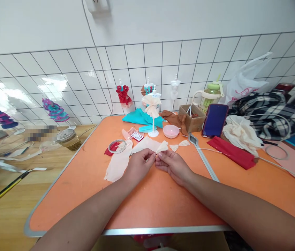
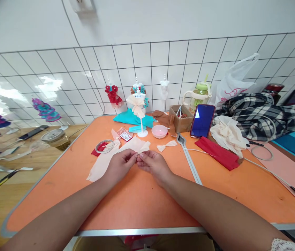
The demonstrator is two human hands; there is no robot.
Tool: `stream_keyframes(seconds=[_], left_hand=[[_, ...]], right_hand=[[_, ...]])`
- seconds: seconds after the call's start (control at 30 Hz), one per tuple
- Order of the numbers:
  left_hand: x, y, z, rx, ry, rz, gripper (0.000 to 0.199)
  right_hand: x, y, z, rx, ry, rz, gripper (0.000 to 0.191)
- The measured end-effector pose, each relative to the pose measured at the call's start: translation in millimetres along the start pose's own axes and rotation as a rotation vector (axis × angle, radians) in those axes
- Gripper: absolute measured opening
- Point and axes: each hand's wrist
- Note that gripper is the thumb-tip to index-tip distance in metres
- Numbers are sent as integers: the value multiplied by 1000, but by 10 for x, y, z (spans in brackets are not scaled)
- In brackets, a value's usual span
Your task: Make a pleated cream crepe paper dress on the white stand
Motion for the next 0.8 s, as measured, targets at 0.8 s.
stream_keyframes(seconds=[0.8], left_hand=[[-75,-29,-16,126,-1,218,23]], right_hand=[[37,-50,-19,41,-85,-34,26]])
Point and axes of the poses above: each hand's wrist, its own z-axis towards the middle knuckle, its own x-axis out of the palm, y = z × x, and after that the axes turned 4 degrees about z, right-handed
